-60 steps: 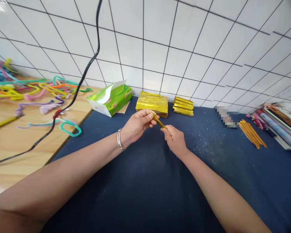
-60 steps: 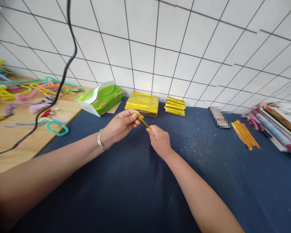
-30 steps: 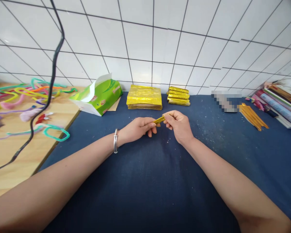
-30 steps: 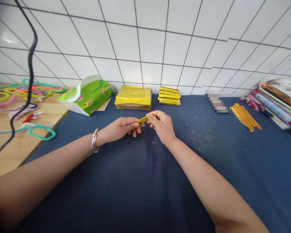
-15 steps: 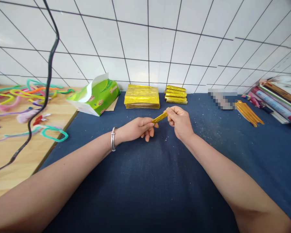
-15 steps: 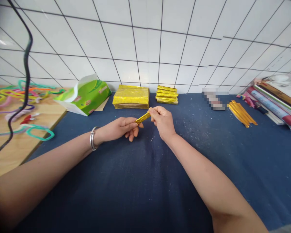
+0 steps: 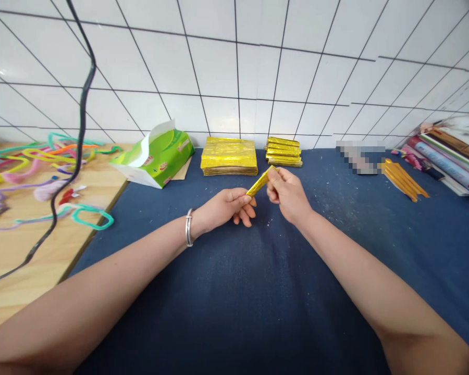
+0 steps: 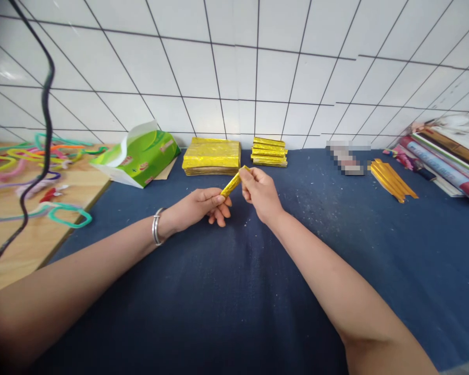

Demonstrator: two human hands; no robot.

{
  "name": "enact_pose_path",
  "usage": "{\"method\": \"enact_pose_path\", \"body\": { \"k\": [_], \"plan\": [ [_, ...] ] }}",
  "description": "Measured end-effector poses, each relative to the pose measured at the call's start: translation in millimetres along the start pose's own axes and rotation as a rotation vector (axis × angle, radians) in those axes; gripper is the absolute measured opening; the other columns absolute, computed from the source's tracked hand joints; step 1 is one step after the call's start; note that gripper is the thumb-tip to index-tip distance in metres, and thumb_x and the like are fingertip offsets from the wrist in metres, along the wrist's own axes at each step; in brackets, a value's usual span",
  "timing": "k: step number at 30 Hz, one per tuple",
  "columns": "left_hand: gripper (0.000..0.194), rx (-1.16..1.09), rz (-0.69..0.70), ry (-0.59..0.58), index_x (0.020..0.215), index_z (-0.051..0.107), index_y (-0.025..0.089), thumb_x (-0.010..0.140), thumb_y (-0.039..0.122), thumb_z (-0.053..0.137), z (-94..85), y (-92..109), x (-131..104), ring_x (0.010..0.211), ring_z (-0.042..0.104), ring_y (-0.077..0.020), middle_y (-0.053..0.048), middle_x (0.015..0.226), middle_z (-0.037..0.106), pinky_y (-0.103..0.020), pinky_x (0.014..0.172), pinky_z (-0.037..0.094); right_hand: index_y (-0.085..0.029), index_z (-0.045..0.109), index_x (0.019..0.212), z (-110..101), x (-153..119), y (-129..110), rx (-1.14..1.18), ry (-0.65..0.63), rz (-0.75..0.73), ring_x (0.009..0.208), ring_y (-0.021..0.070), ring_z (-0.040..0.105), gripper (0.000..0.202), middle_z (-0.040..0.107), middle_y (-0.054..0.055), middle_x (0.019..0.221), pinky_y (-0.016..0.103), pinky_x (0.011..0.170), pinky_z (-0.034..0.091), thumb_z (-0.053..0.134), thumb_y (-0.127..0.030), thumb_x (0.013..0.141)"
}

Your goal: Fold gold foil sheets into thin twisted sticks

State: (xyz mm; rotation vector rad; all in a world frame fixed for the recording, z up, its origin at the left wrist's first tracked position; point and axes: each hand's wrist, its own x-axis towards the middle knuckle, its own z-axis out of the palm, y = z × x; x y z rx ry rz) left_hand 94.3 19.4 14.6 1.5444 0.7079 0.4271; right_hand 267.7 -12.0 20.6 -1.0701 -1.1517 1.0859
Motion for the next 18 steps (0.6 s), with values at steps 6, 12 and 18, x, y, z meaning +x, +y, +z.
{"method": "enact_pose_path", "body": {
  "k": [6,12,18],
  "plan": [
    [0.027,-0.073,0.052,0.085,0.084,0.051,0.014,0.09,0.039,0.043,17.2,0.3,-1.5,0.051,0.06,-0.0081,-0.002,0.07,0.062,-0.017,0.046,0.04,-0.018,0.053,0.072,20.6,-13.3,9.0,-0.044,-0.067,0.012,0.047,0.0051,0.038,0.033,0.047,-0.006,0.057,0.02,0.045,0.031,0.059,-0.05,0.076],
    [0.027,-0.063,0.071,0.046,0.086,0.049,0.015,0.091,0.04,0.041,19.3,-1.0,-5.1,0.052,0.061,-0.0085,-0.001,0.07,0.061,-0.018,0.048,0.041,-0.016,0.059,0.076,7.6,-6.8,-3.5,-0.017,-0.015,-0.017,0.046,0.0051,0.033,0.03,0.041,-0.007,0.052,0.02,0.043,0.024,0.058,-0.047,0.078],
    [0.027,0.012,0.069,0.008,0.085,0.049,0.015,0.09,0.04,0.041,20.6,-2.3,-4.6,0.053,0.06,-0.0085,0.0,0.068,0.06,-0.018,0.049,0.04,-0.017,0.06,0.076,-4.6,-2.0,-11.1,0.011,0.006,-0.036,0.045,0.0053,0.03,0.032,0.037,-0.007,0.052,0.021,0.043,0.02,0.059,-0.049,0.077]
  ]
}}
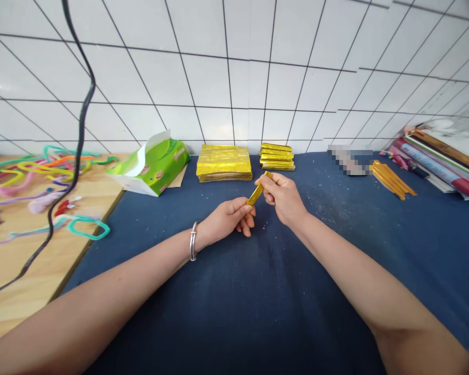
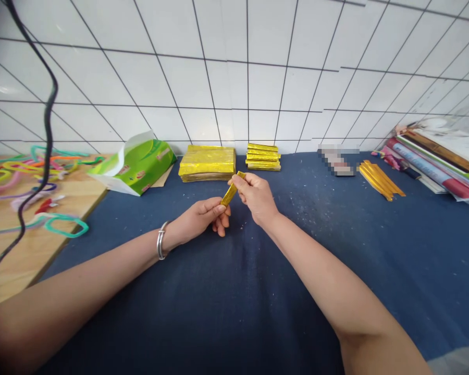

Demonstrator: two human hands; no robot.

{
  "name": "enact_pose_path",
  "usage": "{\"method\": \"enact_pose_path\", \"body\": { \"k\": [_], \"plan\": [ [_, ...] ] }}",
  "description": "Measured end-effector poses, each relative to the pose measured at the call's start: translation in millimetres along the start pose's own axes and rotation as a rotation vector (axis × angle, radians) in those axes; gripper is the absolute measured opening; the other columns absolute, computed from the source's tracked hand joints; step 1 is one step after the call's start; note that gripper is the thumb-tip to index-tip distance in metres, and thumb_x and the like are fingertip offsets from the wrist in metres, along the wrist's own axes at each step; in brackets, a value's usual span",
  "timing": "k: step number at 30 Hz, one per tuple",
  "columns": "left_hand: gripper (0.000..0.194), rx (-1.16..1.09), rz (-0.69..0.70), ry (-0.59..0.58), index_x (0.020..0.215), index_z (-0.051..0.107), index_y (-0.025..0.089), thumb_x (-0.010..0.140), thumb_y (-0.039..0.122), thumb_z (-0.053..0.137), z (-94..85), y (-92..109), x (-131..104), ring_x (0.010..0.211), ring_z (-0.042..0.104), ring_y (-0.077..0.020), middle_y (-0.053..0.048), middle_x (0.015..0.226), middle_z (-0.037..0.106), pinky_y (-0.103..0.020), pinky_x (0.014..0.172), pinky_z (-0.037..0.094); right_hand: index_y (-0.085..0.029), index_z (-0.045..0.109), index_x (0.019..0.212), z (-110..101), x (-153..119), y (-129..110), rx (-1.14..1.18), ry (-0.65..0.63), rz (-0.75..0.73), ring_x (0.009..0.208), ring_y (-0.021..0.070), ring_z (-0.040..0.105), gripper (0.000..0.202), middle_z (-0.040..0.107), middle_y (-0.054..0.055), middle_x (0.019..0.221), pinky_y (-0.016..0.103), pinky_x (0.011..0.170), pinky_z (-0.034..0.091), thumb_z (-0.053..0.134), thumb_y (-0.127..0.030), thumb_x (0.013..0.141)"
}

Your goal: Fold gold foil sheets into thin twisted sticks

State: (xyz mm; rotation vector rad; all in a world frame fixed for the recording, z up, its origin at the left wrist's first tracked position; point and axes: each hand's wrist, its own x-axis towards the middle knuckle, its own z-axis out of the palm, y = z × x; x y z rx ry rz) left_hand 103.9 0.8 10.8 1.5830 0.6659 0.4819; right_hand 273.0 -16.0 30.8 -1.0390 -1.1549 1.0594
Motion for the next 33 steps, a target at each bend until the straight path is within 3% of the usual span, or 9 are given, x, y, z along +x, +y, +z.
{"method": "enact_pose_path", "body": {
  "k": [8,10,15,23,28,33],
  "plan": [
    [0.027,0.123,-0.006,0.035,0.087,0.051,0.016,0.089,0.041,0.041,-9.6,-2.7,1.3,0.052,0.06,-0.0081,0.001,0.068,0.059,-0.018,0.049,0.041,-0.018,0.06,0.081,-11.2,3.8,-2.9,-0.084,-0.004,-0.072,0.047,0.0056,0.033,0.03,0.039,-0.006,0.053,0.02,0.043,0.024,0.055,-0.047,0.081],
    [0.028,0.174,0.026,0.09,0.089,0.053,0.015,0.089,0.041,0.042,-19.8,-6.6,4.5,0.054,0.061,-0.0087,0.0,0.07,0.061,-0.019,0.05,0.043,-0.018,0.06,0.08,-14.7,5.4,-1.3,-0.162,0.001,-0.107,0.048,0.0057,0.036,0.029,0.042,-0.006,0.054,0.019,0.045,0.027,0.054,-0.046,0.082],
    [0.03,0.329,0.148,0.377,0.095,0.057,0.015,0.088,0.04,0.044,-47.0,-19.4,12.0,0.064,0.064,-0.011,-0.005,0.081,0.066,-0.021,0.057,0.046,-0.018,0.06,0.08,-22.2,10.0,12.9,-0.413,-0.002,-0.16,0.051,0.0075,0.048,0.026,0.051,-0.004,0.06,0.021,0.053,0.036,0.052,-0.043,0.083],
    [0.031,0.47,0.208,0.436,0.093,0.063,0.016,0.085,0.041,0.048,-52.5,-20.0,10.6,0.069,0.065,-0.0132,-0.004,0.08,0.069,-0.024,0.066,0.049,-0.019,0.058,0.077,-31.3,13.6,19.6,-0.758,0.019,-0.225,0.054,0.0099,0.053,0.025,0.055,-0.004,0.06,0.023,0.061,0.037,0.045,-0.039,0.087],
    [0.025,0.464,0.215,0.529,0.088,0.064,0.016,0.081,0.039,0.055,-54.6,-18.2,9.5,0.069,0.065,-0.0134,-0.003,0.078,0.069,-0.023,0.066,0.049,-0.019,0.059,0.078,-34.9,16.3,22.4,-1.003,-0.045,-0.396,0.075,0.0154,0.054,0.025,0.06,0.002,0.075,0.027,0.071,0.037,0.043,-0.035,0.089],
    [0.024,0.665,0.253,0.528,0.094,0.065,0.018,0.084,0.035,0.052,-49.2,-18.8,7.9,0.07,0.064,-0.0129,-0.002,0.078,0.069,-0.024,0.071,0.048,-0.017,0.059,0.103,-20.4,8.3,19.3,-1.291,-0.075,-0.603,0.101,0.0236,0.047,0.025,0.061,0.01,0.104,0.035,0.085,0.031,0.052,-0.033,0.087]
  ]
}}
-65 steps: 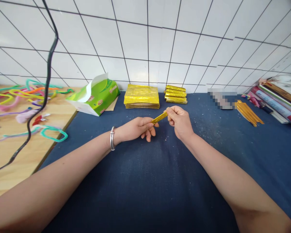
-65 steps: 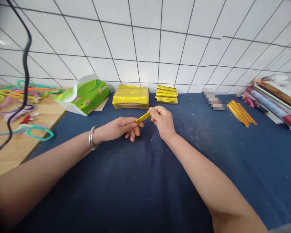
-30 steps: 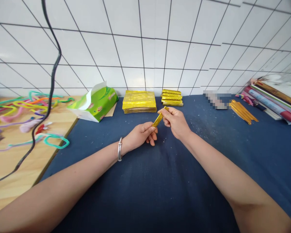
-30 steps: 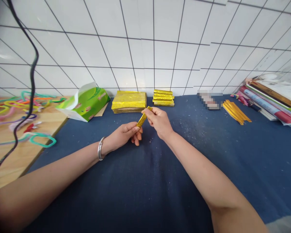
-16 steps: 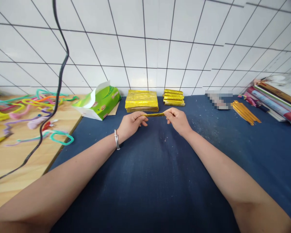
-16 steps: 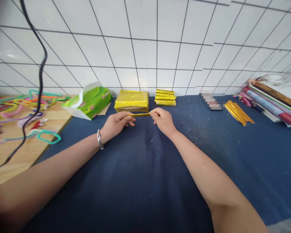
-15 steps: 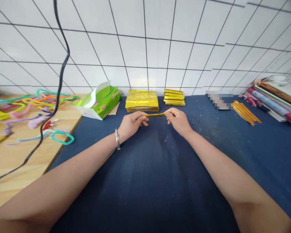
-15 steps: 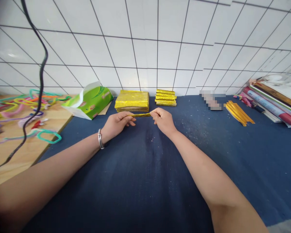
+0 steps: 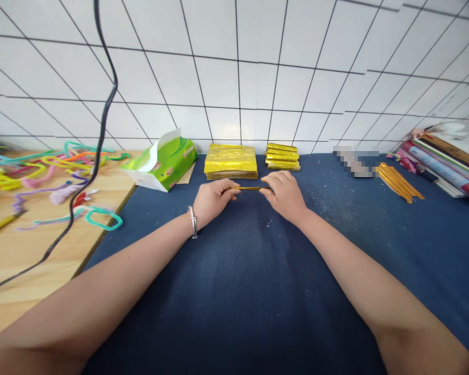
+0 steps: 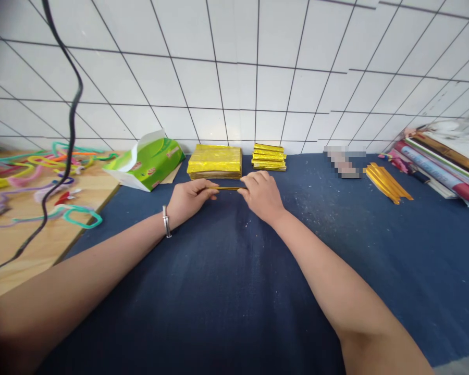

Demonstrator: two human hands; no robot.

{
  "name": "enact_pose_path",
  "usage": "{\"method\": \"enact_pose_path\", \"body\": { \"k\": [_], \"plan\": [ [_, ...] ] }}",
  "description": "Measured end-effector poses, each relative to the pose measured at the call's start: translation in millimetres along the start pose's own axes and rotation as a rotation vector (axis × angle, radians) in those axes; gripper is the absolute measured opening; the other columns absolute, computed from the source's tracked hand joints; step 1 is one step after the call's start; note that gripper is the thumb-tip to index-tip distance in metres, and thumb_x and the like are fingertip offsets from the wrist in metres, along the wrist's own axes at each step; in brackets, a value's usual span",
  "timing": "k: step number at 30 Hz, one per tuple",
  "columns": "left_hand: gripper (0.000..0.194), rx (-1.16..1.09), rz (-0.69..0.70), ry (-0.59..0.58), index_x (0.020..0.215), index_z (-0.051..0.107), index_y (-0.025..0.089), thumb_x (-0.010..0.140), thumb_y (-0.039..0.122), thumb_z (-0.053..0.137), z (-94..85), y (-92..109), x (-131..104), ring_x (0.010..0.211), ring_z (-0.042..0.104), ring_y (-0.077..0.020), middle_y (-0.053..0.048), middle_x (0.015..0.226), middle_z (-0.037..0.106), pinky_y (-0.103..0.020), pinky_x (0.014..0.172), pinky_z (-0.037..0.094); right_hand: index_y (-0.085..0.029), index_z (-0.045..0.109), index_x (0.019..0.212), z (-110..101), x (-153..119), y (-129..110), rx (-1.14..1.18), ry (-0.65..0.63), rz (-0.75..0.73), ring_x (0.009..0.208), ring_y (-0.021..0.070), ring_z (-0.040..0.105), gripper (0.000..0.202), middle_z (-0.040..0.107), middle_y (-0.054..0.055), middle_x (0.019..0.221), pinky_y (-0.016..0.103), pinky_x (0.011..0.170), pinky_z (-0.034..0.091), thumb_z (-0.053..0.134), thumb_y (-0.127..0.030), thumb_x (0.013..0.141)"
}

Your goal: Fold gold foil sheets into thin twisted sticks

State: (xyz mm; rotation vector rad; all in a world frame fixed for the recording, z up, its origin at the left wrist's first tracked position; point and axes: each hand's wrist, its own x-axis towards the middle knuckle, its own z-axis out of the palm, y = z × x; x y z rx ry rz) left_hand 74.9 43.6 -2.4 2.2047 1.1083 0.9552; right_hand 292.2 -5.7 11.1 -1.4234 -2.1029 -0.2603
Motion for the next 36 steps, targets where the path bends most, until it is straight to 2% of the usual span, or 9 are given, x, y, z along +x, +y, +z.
{"method": "enact_pose_path", "body": {
  "k": [3,7,11,16,21,25,27,31,36],
  "plan": [
    [0.023,0.154,0.131,-0.077,0.099,0.064,0.02,0.086,0.029,0.047,3.5,5.5,-3.9,0.079,0.063,-0.0143,-0.002,0.086,0.069,-0.025,0.075,0.046,-0.016,0.059,0.104,0.4,-2.2,-16.8,-0.106,-0.089,-0.134,0.1,0.0238,0.046,0.024,0.062,0.01,0.1,0.036,0.082,0.029,0.049,-0.031,0.088],
    [0.023,0.263,0.233,-0.174,0.101,0.062,0.021,0.088,0.025,0.044,5.0,11.8,-6.8,0.083,0.062,-0.0152,-0.003,0.09,0.068,-0.024,0.074,0.045,-0.017,0.062,0.086,2.5,-4.6,-25.1,-0.177,-0.157,-0.212,0.082,0.0195,0.047,0.027,0.063,0.007,0.077,0.035,0.076,0.026,0.037,-0.02,0.093],
    [0.023,0.256,0.26,-0.171,0.1,0.061,0.02,0.09,0.029,0.043,4.3,13.2,-4.9,0.084,0.062,-0.0145,-0.002,0.091,0.068,-0.023,0.075,0.044,-0.017,0.062,0.081,2.2,-4.1,-23.3,-0.187,-0.14,-0.198,0.076,0.0178,0.046,0.029,0.062,0.006,0.073,0.034,0.073,0.024,0.036,-0.021,0.093],
    [0.024,0.229,0.32,-0.162,0.099,0.061,0.021,0.091,0.033,0.041,2.1,9.2,-1.7,0.084,0.062,-0.0137,-0.001,0.09,0.068,-0.023,0.075,0.045,-0.017,0.062,0.086,4.2,-3.9,-16.6,-0.157,-0.166,-0.198,0.078,0.0174,0.048,0.031,0.064,0.005,0.077,0.033,0.072,0.024,0.035,-0.03,0.095],
    [0.026,0.164,0.253,-0.07,0.096,0.061,0.019,0.091,0.034,0.041,-5.8,-0.5,3.1,0.072,0.061,-0.0123,0.001,0.076,0.066,-0.023,0.071,0.046,-0.018,0.061,0.094,5.5,-2.1,-2.5,-0.135,-0.165,-0.131,0.078,0.017,0.05,0.029,0.066,0.004,0.084,0.031,0.069,0.024,0.036,-0.032,0.095],
    [0.027,0.173,0.247,-0.087,0.093,0.061,0.019,0.091,0.036,0.039,-10.3,-6.5,7.7,0.073,0.061,-0.0119,0.001,0.078,0.066,-0.023,0.069,0.046,-0.019,0.061,0.092,3.9,-1.6,0.9,-0.179,-0.17,-0.136,0.075,0.0173,0.049,0.032,0.065,0.004,0.081,0.031,0.068,0.023,0.033,-0.033,0.096],
    [0.027,0.244,0.286,-0.113,0.095,0.061,0.02,0.091,0.036,0.04,-10.2,-7.3,9.4,0.078,0.061,-0.0131,-0.001,0.085,0.066,-0.024,0.071,0.045,-0.018,0.061,0.091,3.5,-2.3,0.2,-0.207,-0.172,-0.149,0.075,0.0176,0.049,0.033,0.065,0.005,0.079,0.031,0.068,0.023,0.032,-0.033,0.096],
    [0.028,0.384,0.46,-0.159,0.105,0.061,0.02,0.091,0.036,0.042,-5.5,-2.6,9.9,0.091,0.059,-0.017,-0.006,0.099,0.065,-0.029,0.08,0.044,-0.018,0.061,0.09,4.1,-3.7,-5.7,-0.236,-0.164,-0.189,0.075,0.0179,0.048,0.033,0.063,0.005,0.077,0.032,0.069,0.023,0.032,-0.032,0.096],
    [0.027,0.461,0.54,-0.195,0.1,0.063,0.019,0.092,0.031,0.04,-0.7,5.6,7.3,0.086,0.06,-0.0163,-0.005,0.09,0.066,-0.029,0.077,0.042,-0.018,0.061,0.086,6.4,-4.4,-15.4,-0.205,-0.16,-0.242,0.077,0.0177,0.047,0.032,0.063,0.004,0.076,0.033,0.071,0.024,0.032,-0.027,0.096]
  ]
}}
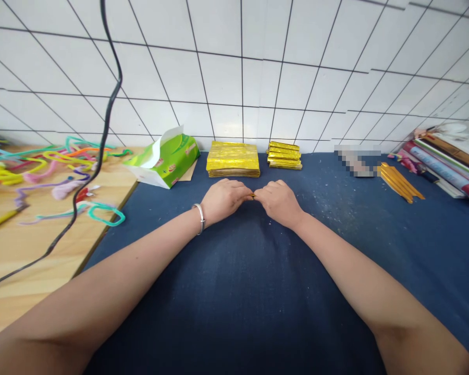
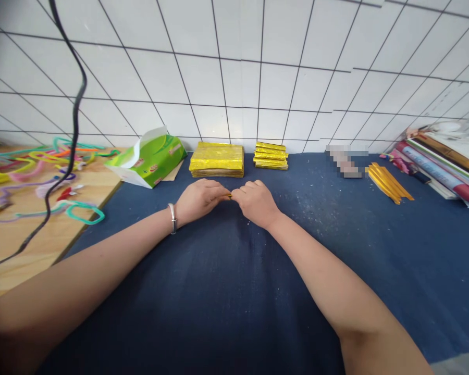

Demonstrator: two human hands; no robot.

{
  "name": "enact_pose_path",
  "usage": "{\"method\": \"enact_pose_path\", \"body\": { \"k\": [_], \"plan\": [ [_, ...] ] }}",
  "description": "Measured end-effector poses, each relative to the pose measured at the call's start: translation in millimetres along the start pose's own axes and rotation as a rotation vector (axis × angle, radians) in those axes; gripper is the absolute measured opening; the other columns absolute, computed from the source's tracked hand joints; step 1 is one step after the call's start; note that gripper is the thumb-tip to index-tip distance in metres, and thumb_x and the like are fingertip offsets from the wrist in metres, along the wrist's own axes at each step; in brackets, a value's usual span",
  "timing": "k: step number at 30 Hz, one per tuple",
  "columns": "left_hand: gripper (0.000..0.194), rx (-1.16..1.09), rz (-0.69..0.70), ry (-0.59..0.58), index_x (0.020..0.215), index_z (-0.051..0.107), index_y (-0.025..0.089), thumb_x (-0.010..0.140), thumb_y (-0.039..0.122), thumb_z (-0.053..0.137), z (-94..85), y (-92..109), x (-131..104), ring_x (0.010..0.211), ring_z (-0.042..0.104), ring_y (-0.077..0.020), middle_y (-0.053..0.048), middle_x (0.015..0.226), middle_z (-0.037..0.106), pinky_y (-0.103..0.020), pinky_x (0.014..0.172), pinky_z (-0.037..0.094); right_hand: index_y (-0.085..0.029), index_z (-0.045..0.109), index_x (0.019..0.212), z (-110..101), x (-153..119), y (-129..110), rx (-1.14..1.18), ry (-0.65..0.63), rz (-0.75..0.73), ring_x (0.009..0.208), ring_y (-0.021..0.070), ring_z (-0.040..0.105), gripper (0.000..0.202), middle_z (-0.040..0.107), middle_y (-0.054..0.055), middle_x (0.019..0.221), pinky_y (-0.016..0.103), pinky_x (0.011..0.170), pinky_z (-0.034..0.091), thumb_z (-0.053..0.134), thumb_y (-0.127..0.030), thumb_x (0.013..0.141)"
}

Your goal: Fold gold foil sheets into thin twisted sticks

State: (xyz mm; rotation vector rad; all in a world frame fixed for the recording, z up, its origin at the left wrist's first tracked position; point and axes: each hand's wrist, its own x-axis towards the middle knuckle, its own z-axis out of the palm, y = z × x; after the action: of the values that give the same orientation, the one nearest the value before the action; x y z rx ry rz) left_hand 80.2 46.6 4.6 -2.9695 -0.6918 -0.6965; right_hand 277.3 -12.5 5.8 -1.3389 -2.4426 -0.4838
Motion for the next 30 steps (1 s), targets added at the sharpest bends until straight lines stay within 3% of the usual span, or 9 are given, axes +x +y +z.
{"method": "enact_pose_path", "body": {
  "k": [6,13,20,26,30],
  "plan": [
    [0.028,-0.007,-0.049,-0.025,0.101,0.063,0.019,0.092,0.032,0.039,1.7,-8.6,-3.5,0.082,0.061,-0.0162,-0.005,0.089,0.067,-0.028,0.074,0.043,-0.018,0.06,0.101,4.5,-2.4,8.1,0.088,-0.032,-0.003,0.083,0.0177,0.049,0.029,0.064,0.005,0.087,0.03,0.071,0.029,0.034,-0.029,0.095],
    [0.026,-0.128,-0.117,-0.086,0.106,0.061,0.02,0.09,0.025,0.041,0.2,-13.1,-4.2,0.067,0.059,-0.0106,-0.001,0.083,0.067,-0.02,0.063,0.043,-0.017,0.061,0.102,3.8,-2.9,12.8,0.082,-0.043,0.012,0.077,0.0176,0.051,0.028,0.066,0.006,0.088,0.03,0.071,0.033,0.036,-0.028,0.094],
    [0.04,-0.214,-0.088,-0.129,0.12,0.053,0.018,0.086,0.01,0.034,3.0,-18.4,-5.6,0.072,0.059,-0.0104,-0.002,0.087,0.066,-0.022,0.072,0.046,-0.016,0.06,0.106,8.4,-2.8,15.9,0.095,-0.058,0.021,0.08,0.0174,0.052,0.028,0.066,0.007,0.092,0.03,0.075,0.036,0.036,-0.022,0.094],
    [0.026,-0.27,-0.277,-0.037,0.101,0.064,0.02,0.089,0.033,0.045,-1.3,-19.8,-6.1,0.061,0.06,-0.01,0.002,0.07,0.066,-0.021,0.065,0.045,-0.017,0.061,0.102,3.4,-2.8,17.8,0.036,-0.056,0.076,0.081,0.0177,0.054,0.03,0.067,0.007,0.091,0.03,0.074,0.034,0.034,-0.028,0.095],
    [0.028,-0.269,-0.363,0.019,0.082,0.066,0.02,0.084,0.044,0.051,-4.1,-21.3,-7.3,0.051,0.057,-0.0092,0.004,0.057,0.062,-0.02,0.055,0.042,-0.017,0.06,0.103,2.6,-3.7,17.8,0.018,-0.063,0.094,0.082,0.0173,0.056,0.03,0.067,0.007,0.09,0.029,0.073,0.033,0.033,-0.03,0.095]
  ]
}}
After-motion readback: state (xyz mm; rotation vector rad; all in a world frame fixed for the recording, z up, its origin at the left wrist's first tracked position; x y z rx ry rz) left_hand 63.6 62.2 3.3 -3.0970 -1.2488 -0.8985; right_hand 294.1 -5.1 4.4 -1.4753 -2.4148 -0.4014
